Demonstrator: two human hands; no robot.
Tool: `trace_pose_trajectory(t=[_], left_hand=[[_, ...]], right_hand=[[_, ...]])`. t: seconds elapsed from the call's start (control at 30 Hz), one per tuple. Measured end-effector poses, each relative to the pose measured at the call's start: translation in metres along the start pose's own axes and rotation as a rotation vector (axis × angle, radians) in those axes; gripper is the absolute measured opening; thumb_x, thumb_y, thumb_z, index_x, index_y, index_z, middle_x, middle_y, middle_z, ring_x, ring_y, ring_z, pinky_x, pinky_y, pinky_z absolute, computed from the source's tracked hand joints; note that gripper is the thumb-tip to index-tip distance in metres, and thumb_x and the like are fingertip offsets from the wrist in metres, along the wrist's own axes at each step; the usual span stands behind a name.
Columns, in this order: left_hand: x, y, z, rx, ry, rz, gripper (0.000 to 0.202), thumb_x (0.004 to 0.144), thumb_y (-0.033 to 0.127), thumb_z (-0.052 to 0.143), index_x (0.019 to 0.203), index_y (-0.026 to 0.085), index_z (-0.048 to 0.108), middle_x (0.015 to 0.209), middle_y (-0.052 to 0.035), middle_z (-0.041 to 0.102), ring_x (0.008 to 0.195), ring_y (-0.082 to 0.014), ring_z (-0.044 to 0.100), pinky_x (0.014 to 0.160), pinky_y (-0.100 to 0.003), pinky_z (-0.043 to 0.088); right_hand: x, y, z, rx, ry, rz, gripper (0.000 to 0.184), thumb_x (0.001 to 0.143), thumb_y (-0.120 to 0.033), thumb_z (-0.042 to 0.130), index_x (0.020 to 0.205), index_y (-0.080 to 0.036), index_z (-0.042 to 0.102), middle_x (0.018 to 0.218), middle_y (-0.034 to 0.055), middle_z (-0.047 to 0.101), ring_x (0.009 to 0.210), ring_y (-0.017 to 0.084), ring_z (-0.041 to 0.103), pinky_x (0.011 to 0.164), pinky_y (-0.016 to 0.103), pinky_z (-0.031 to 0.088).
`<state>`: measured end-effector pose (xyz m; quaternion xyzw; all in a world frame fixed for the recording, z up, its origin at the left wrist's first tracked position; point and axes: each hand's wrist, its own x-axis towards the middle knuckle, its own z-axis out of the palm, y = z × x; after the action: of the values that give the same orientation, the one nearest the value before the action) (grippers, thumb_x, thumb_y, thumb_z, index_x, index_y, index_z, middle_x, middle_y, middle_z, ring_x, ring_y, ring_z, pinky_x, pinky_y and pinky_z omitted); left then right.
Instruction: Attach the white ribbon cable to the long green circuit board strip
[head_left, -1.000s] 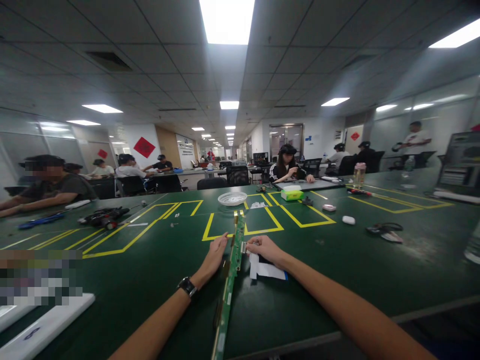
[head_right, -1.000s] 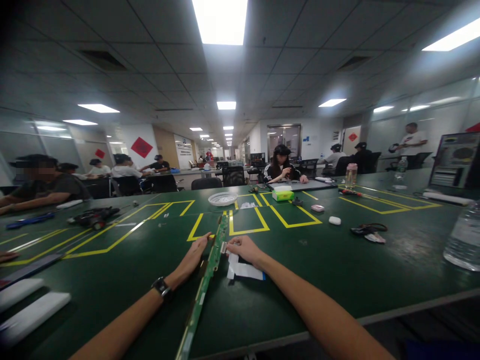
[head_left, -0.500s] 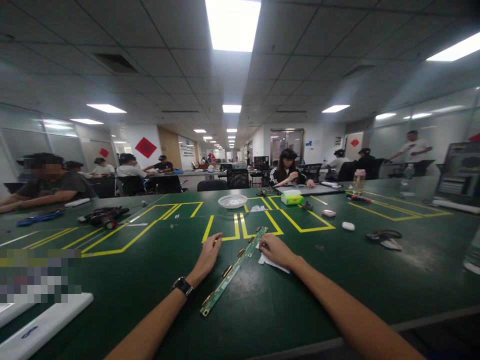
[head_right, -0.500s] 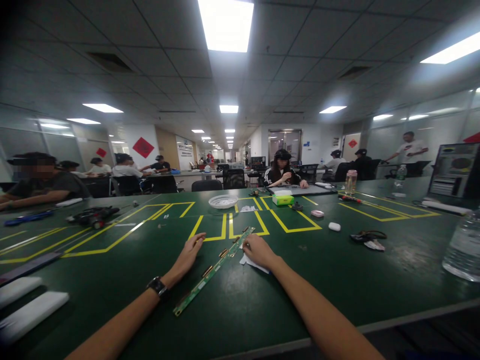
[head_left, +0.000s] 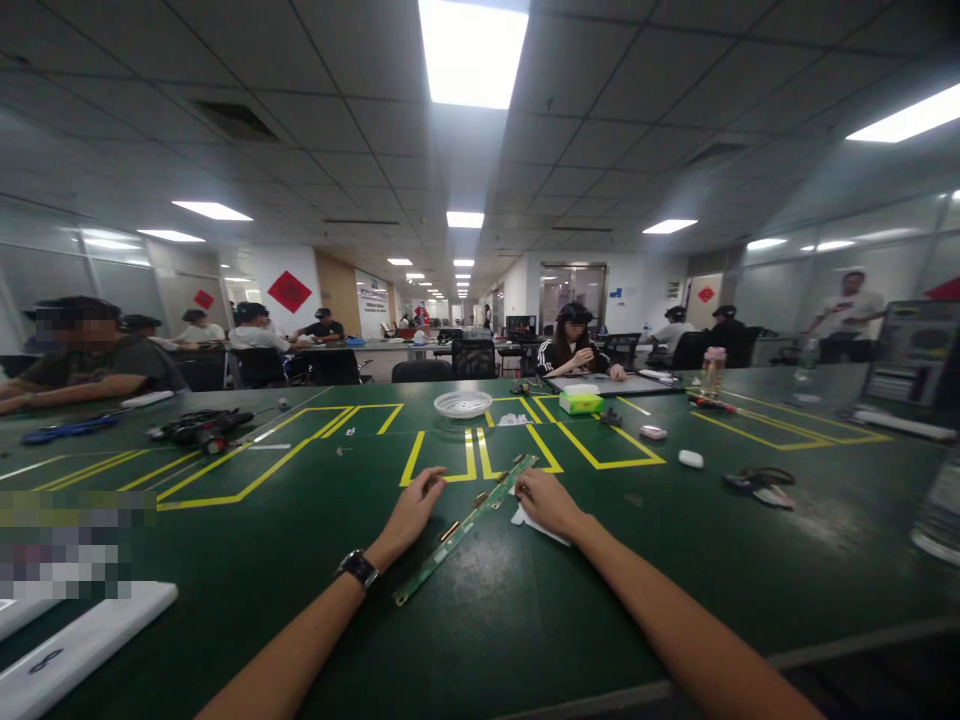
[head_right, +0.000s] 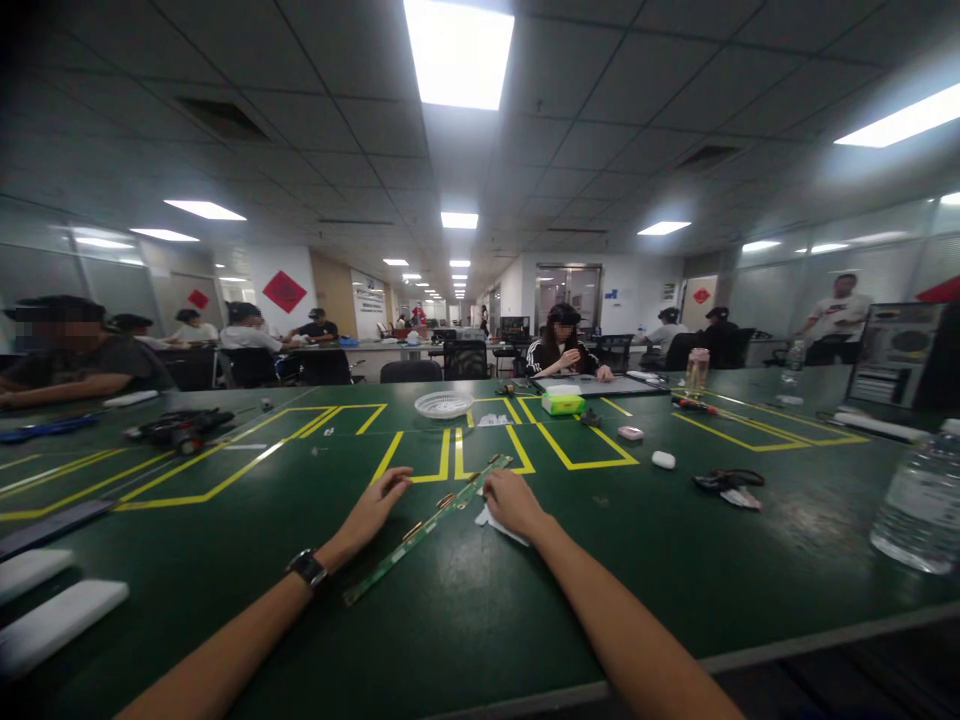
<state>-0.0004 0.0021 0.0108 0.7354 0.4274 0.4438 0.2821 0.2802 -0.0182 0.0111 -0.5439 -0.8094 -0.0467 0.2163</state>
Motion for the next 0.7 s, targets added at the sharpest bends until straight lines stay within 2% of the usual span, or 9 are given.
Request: trace_pose_trajectory(t=[0.1, 0.2, 0.27, 0.4, 0.5, 0.6, 0.7], left_hand=[[-0.001, 0.005, -0.005, -0.024, -0.034, -0.009, 0.043, 0.087, 0.047, 0.044, 0.114, 0.017, 0.058, 0.105, -0.0073, 0.066, 0.102, -0.0227, 0.059, 0.093, -0.035, 0.043], [-0.003, 0.009, -0.008, -0.012, -0.077, -0.009, 0.043, 0.088, 0.047, 0.042, 0.114, 0.018, 0.059, 0.106, -0.0064, 0.067, 0.104, -0.0225, 0.059, 0.094, -0.034, 0.043], [-0.004, 0.011, -0.008, 0.006, -0.098, -0.001, 0.042, 0.088, 0.046, 0.042, 0.113, 0.018, 0.060, 0.106, -0.0061, 0.067, 0.105, -0.0221, 0.058, 0.094, -0.033, 0.042], [-0.004, 0.010, -0.007, 0.032, -0.120, 0.015, 0.039, 0.088, 0.045, 0.043, 0.109, 0.017, 0.062, 0.106, -0.0059, 0.067, 0.102, -0.0215, 0.059, 0.093, -0.032, 0.041], [-0.002, 0.010, -0.008, 0.043, -0.130, 0.031, 0.038, 0.088, 0.044, 0.043, 0.108, 0.018, 0.062, 0.103, -0.0051, 0.067, 0.100, -0.0207, 0.059, 0.090, -0.031, 0.041], [-0.001, 0.009, -0.009, 0.062, -0.139, 0.039, 0.038, 0.088, 0.043, 0.041, 0.107, 0.018, 0.062, 0.096, -0.0041, 0.068, 0.093, -0.0196, 0.059, 0.084, -0.029, 0.042], [-0.001, 0.007, -0.010, 0.053, -0.163, 0.029, 0.039, 0.088, 0.043, 0.040, 0.107, 0.017, 0.062, 0.090, -0.0035, 0.068, 0.081, -0.0178, 0.058, 0.074, -0.027, 0.043]], right_hand=[[0.001, -0.017, 0.006, 0.093, -0.009, -0.202, 0.013, 0.084, -0.015, 0.053, 0.088, -0.017, 0.065, 0.094, 0.0063, 0.064, 0.093, 0.019, 0.056, 0.083, 0.028, 0.039], [0.003, -0.015, 0.006, 0.116, -0.005, -0.257, 0.014, 0.085, -0.015, 0.052, 0.087, -0.018, 0.065, 0.092, 0.0057, 0.064, 0.092, 0.019, 0.056, 0.084, 0.029, 0.039], [0.004, -0.002, 0.004, 0.083, -0.006, -0.195, 0.014, 0.085, -0.015, 0.052, 0.086, -0.018, 0.066, 0.092, 0.0057, 0.065, 0.091, 0.019, 0.057, 0.084, 0.029, 0.039], [0.003, 0.034, -0.003, -0.004, 0.015, 0.045, 0.016, 0.085, -0.016, 0.051, 0.085, -0.017, 0.066, 0.094, 0.0073, 0.066, 0.093, 0.020, 0.057, 0.081, 0.029, 0.039], [0.001, 0.043, -0.003, -0.025, 0.041, 0.122, 0.016, 0.085, -0.016, 0.049, 0.085, -0.016, 0.066, 0.095, 0.0089, 0.065, 0.093, 0.021, 0.057, 0.080, 0.030, 0.039], [0.000, 0.027, 0.002, -0.004, 0.038, 0.066, 0.015, 0.085, -0.014, 0.050, 0.085, -0.016, 0.065, 0.093, 0.0081, 0.065, 0.092, 0.020, 0.057, 0.082, 0.029, 0.039], [0.000, -0.001, 0.008, 0.094, 0.021, -0.129, 0.013, 0.083, -0.013, 0.053, 0.086, -0.017, 0.065, 0.091, 0.0068, 0.064, 0.091, 0.019, 0.056, 0.083, 0.029, 0.039]])
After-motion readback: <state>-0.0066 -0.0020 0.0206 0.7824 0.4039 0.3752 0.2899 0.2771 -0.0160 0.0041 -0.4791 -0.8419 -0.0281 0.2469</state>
